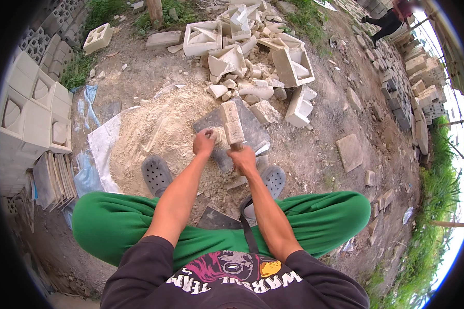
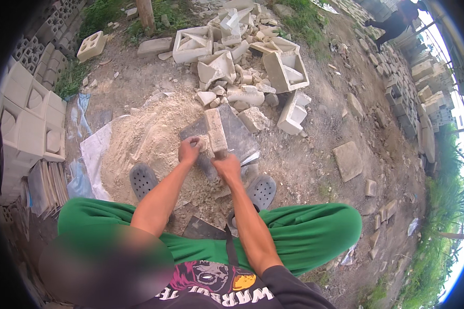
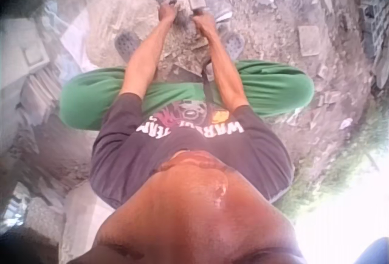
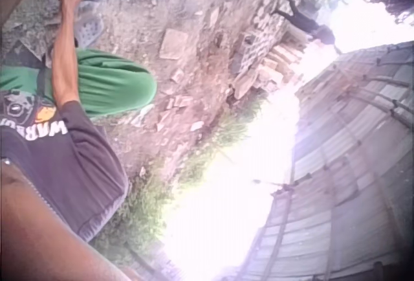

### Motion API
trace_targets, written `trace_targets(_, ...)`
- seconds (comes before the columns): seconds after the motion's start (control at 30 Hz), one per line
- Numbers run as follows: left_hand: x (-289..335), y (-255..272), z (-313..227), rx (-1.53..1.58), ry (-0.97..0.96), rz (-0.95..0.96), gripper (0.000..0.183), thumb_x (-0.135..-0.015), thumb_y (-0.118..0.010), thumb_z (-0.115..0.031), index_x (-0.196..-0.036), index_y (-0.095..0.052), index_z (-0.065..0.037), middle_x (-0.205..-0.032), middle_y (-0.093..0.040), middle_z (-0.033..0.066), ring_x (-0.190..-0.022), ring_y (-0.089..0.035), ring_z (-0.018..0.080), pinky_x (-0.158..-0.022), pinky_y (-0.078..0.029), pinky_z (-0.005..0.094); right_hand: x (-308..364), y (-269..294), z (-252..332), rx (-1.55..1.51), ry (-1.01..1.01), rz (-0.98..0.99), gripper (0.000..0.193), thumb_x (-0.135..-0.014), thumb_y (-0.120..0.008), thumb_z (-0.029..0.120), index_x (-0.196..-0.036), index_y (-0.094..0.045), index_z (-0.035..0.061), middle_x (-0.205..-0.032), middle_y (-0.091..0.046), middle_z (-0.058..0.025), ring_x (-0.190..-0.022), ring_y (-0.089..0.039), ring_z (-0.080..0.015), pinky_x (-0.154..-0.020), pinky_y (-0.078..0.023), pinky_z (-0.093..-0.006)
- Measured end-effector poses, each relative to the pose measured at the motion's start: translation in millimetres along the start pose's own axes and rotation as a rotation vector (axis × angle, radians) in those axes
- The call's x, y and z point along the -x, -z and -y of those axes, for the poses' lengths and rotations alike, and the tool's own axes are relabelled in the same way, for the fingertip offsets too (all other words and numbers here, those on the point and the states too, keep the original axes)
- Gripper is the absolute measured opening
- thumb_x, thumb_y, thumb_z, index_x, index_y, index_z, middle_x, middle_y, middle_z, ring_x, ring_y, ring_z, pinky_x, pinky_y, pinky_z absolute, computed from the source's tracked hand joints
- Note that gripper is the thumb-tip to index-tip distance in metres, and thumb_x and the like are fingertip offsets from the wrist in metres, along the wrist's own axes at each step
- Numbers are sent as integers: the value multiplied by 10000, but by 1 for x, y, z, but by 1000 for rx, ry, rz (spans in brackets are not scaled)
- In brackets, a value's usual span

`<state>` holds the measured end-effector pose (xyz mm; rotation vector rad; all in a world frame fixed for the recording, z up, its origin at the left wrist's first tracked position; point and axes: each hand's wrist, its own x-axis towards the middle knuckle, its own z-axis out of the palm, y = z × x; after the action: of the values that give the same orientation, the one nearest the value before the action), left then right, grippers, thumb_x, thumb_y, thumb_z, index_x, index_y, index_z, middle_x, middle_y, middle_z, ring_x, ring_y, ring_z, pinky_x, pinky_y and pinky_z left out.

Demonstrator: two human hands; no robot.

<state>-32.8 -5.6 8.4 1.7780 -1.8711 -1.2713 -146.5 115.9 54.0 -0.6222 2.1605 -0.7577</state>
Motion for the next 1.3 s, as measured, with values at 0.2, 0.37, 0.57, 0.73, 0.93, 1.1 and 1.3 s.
trace_targets(0.2, -4, -16, 2, -69, -50, -53, 303, -843, -740, -317, -1099, -738, -156, -1047, -748, 96, -961, -709, 304, -832, -545, 402, 0, 3, -14, -31, 67, -9, 351, -725, -731, 299, -698, -696, -50, -611, -675, -120, -562, -697, -231, -573, -547, -357)
trace_targets(0.37, -9, -15, 10, -34, -128, -64, 304, -886, -682, -323, -1129, -721, -144, -1087, -712, 124, -1013, -673, 320, -871, -526, 419, -1, 5, -13, 159, -63, 92, 426, -676, -739, 362, -742, -713, -58, -693, -706, -194, -656, -722, -311, -644, -566, -391)
trace_targets(0.57, -3, -8, 19, -274, -259, 42, 363, -903, -647, -328, -1214, -687, -145, -1088, -629, 170, -1050, -607, 333, -915, -494, 433, -9, 4, -31, -234, -156, 186, 340, -714, -769, 238, -763, -677, -86, -673, -668, -165, -535, -666, -260, -514, -545, -399)
trace_targets(0.73, 24, 6, 26, -303, -289, 20, 411, -889, -665, -333, -1223, -678, -94, -1100, -607, 158, -1043, -598, 329, -915, -492, 422, -14, 16, -20, -343, -238, 164, 327, -688, -742, 251, -718, -699, -72, -636, -673, -143, -542, -680, -239, -533, -546, -370)
trace_targets(0.93, 25, 5, 31, -310, -558, -11, 474, -854, -728, -359, -1181, -669, -21, -1113, -625, 146, -1031, -617, 317, -901, -502, 404, -8, 50, 10, -331, -128, 98, 331, -699, -736, 262, -789, -711, -56, -638, -674, -119, -523, -666, -214, -519, -531, -357)
trace_targets(1.1, 17, -4, 16, -196, -482, -101, 438, -845, -755, -316, -1165, -677, -26, -1062, -682, 168, -981, -656, 325, -885, -513, 404, 1, 65, 46, -284, 104, 5, 322, -712, -742, 289, -833, -728, -9, -650, -683, -145, -563, -677, -251, -568, -533, -384)
trace_targets(1.3, 8, -18, 22, 115, -338, -40, 314, -882, -732, -254, -1105, -725, -32, -1023, -736, 155, -918, -712, 286, -843, -540, 376, -5, 7, 0, -234, 174, -52, 323, -731, -748, 295, -809, -721, -17, -629, -671, -142, -588, -688, -249, -570, -527, -383)
